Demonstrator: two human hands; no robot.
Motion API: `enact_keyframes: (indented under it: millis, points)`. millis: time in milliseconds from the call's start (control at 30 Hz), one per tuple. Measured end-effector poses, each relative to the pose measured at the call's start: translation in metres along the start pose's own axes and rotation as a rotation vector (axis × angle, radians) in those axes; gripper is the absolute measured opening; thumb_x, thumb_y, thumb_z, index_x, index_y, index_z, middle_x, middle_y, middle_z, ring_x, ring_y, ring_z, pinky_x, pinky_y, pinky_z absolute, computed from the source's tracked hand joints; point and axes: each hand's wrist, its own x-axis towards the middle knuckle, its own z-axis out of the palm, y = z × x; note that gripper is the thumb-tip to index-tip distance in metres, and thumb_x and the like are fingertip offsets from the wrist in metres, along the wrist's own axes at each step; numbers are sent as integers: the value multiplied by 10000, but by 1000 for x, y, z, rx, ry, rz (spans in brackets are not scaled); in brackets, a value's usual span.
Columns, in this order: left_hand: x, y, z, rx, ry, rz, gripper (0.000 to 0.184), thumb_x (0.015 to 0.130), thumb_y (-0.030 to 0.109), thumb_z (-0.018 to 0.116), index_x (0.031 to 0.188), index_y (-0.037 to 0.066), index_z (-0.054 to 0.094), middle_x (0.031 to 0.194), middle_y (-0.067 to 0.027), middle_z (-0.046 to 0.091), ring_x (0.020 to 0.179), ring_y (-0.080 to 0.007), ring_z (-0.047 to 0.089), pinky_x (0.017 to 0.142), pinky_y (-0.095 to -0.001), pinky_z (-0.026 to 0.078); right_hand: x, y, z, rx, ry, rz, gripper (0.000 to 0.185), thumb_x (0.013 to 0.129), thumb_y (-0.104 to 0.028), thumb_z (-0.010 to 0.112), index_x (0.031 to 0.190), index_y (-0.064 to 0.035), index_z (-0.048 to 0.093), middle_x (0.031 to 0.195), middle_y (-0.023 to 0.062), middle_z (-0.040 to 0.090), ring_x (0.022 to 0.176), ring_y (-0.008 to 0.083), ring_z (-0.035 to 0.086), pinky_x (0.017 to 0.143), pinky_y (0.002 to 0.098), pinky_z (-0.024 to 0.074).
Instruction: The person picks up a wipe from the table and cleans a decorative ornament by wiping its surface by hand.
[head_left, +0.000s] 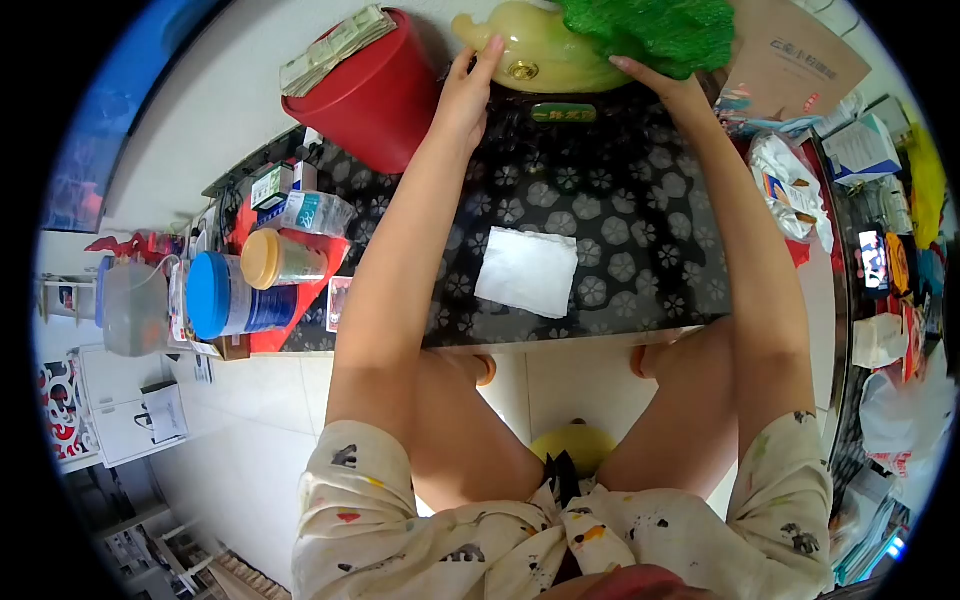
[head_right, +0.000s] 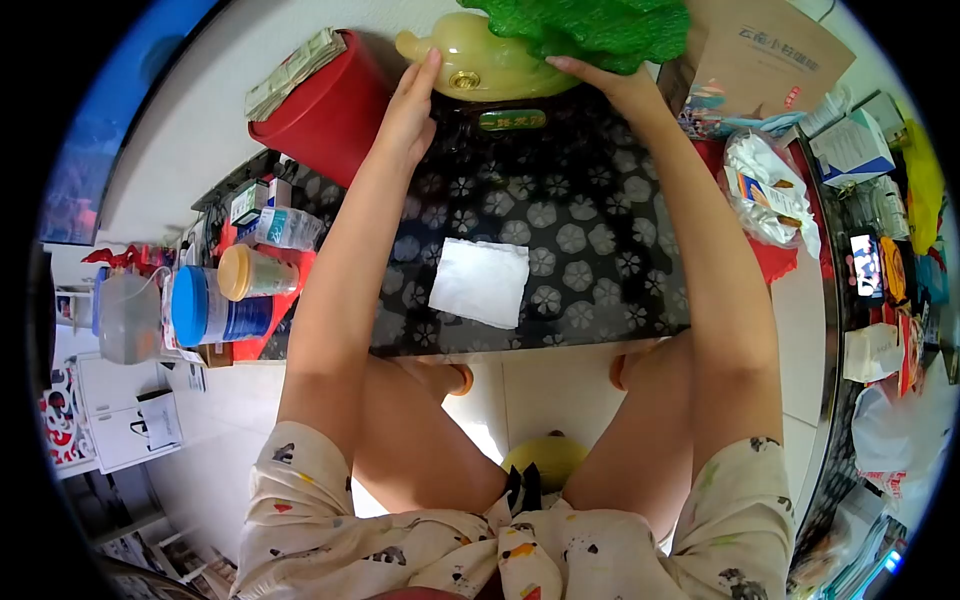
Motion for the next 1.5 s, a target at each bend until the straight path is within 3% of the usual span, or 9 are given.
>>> enact_keyframes:
  millis: [67,367,567,800,1167,1300,1500]
  points:
    - [-5,4,1,-38,-4,1,903,837,486,685,1461,11,237,1464,-160,353,1382,-245,265,1144,-400,137,-1,8,2,28,7,-36,642,753,-338,796,1244,-2,553,1232,86,562,1156,181,502,1000,317,382]
    - [-21,-10,19,-100,-104,14,883,849,502,666,1443,-1,249,1420,-200,390,1344,-254,324,1119,-406,212,-47,-30,-25,-36,32,-25,563,773,-311,782,1193,9,585,1178,87,589,1088,171,525,949,304,402]
    - [-67,-12,53,-184,-108,18,773,885,406,663,1425,-5,292,1366,-158,459,1293,-213,393,1084,-331,281,-90,-34,-51,34,71,-9,558,756,-275,801,1180,19,588,1160,90,600,1068,179,533,951,308,407]
    - [-119,-11,78,-163,-135,-50,747,887,409,660,1408,-1,317,1367,-153,454,1307,-208,374,1094,-334,262,-161,-70,-64,8,153,95,467,737,-204,823,1094,29,632,1101,82,647,1004,167,587,905,303,456]
    - [-170,-19,89,-124,-148,-27,713,897,378,656,1397,-17,337,1351,-151,471,1280,-197,406,1084,-308,283,-228,-68,-62,-17,193,46,355,792,-143,775,1079,19,642,1039,53,655,939,139,567,855,277,452]
    - [-176,-16,88,-99,-171,-60,704,898,377,654,1402,0,338,1359,-149,467,1284,-199,403,1088,-316,278,-239,-66,-62,28,175,69,385,798,-170,765,1108,12,627,1072,54,632,978,145,552,891,284,428]
    - [-177,0,78,283,-188,-137,828,873,535,613,1450,33,295,1386,-168,451,1277,-225,412,1056,-318,305,-242,-70,-62,11,153,139,434,793,-206,770,1138,5,614,1098,58,617,1012,157,548,926,292,411]
